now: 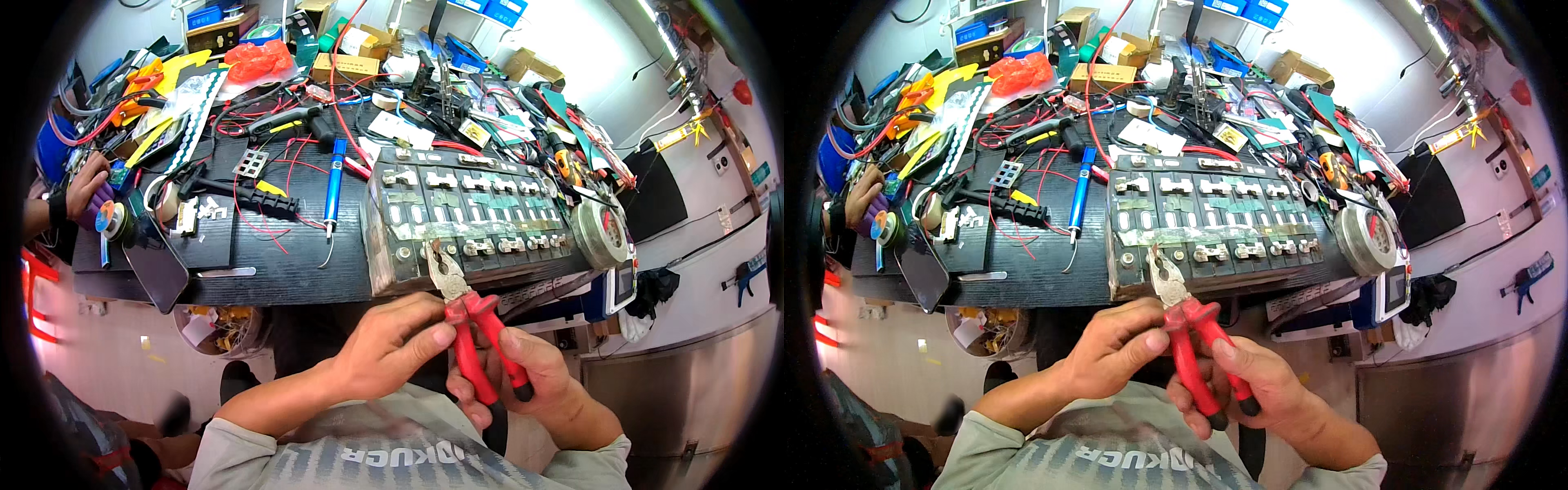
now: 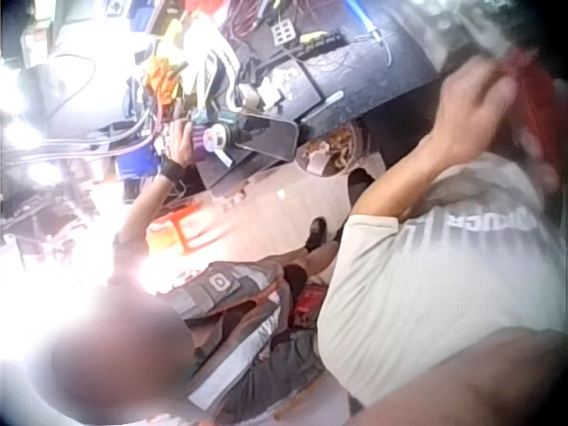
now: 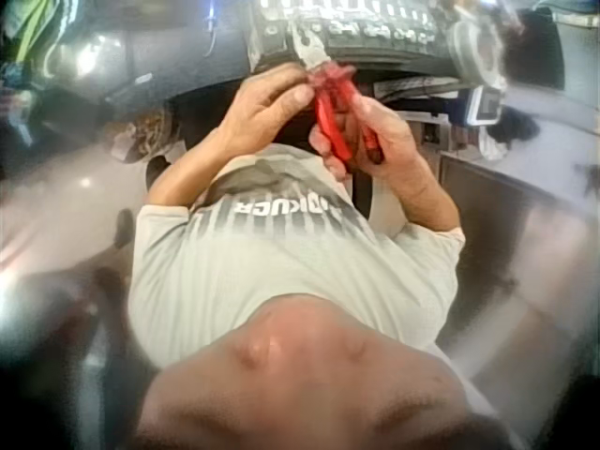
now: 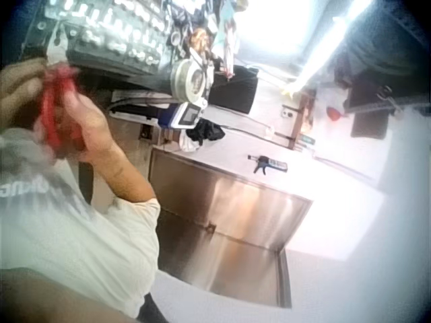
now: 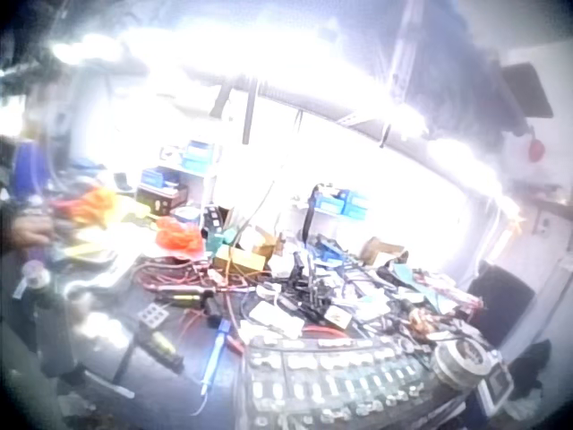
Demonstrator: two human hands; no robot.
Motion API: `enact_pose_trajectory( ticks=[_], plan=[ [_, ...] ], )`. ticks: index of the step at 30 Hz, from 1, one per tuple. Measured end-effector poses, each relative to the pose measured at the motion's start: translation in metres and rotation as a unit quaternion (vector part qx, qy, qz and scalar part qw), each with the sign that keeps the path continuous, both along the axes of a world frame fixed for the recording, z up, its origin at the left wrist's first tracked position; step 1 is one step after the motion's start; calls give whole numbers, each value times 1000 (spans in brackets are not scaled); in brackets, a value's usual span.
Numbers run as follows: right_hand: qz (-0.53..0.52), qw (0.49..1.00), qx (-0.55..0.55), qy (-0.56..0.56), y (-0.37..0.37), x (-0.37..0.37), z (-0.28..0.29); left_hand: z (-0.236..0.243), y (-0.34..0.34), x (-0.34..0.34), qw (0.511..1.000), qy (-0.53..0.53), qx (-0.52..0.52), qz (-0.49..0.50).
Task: The person works on a large electrical battery pack by hand and with pliers, prying and pulling at various metal components on its top surface.
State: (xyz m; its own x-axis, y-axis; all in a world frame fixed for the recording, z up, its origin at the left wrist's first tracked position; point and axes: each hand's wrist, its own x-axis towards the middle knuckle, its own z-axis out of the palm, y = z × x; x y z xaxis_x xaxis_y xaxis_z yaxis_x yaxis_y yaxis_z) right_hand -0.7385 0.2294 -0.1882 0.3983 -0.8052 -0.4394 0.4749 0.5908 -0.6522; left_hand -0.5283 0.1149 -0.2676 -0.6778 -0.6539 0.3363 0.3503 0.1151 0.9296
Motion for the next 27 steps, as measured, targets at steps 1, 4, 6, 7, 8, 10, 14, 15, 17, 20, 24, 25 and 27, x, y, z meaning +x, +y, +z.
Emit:
enact_pose_trajectory(
  ticks=[1, 4, 6, 7, 8, 10, 14, 15, 17, 20, 24, 25, 27],
  plan=[
    [12, 999, -4, 39, -2, -6, 9, 3, -4, 4, 991, -19, -120, 63],
    [44, 991, 8, 127, -7, -22, 32, 10, -16, 15, 926, 25, -305, 219],
    [57, 983, 2, 176, -9, -29, 42, 14, -24, 16, 875, -4, -368, 313],
    [52, 979, 1, 199, -8, -31, 45, 15, -28, 14, 866, -41, -382, 321],
    [57, 977, 2, 206, -9, -33, 46, 15, -32, 11, 860, -73, -398, 309],
    [62, 978, 7, 198, -10, -36, 46, 14, -38, 2, 857, -141, -397, 297],
    [89, 972, 3, 218, -12, -37, 46, 8, -45, -10, 849, -140, -418, 290],
    [93, 967, -4, 239, -12, -36, 47, 6, -46, -10, 854, -124, -414, 291],
    [95, 958, -5, 270, -13, -35, 50, 4, -47, -10, 855, -128, -414, 284],
    [100, 941, -18, 324, -15, -35, 52, 1, -48, -9, 854, -125, -417, 284],
    [125, 891, -94, 425, -17, -37, 48, 0, -50, -9, 856, -114, -417, 284],
    [135, 874, -85, 458, -17, -38, 47, 0, -51, -9, 856, -111, -417, 284],
    [147, 854, -142, 479, -18, -40, 45, 0, -51, -9, 856, -113, -418, 283]
  ],
)
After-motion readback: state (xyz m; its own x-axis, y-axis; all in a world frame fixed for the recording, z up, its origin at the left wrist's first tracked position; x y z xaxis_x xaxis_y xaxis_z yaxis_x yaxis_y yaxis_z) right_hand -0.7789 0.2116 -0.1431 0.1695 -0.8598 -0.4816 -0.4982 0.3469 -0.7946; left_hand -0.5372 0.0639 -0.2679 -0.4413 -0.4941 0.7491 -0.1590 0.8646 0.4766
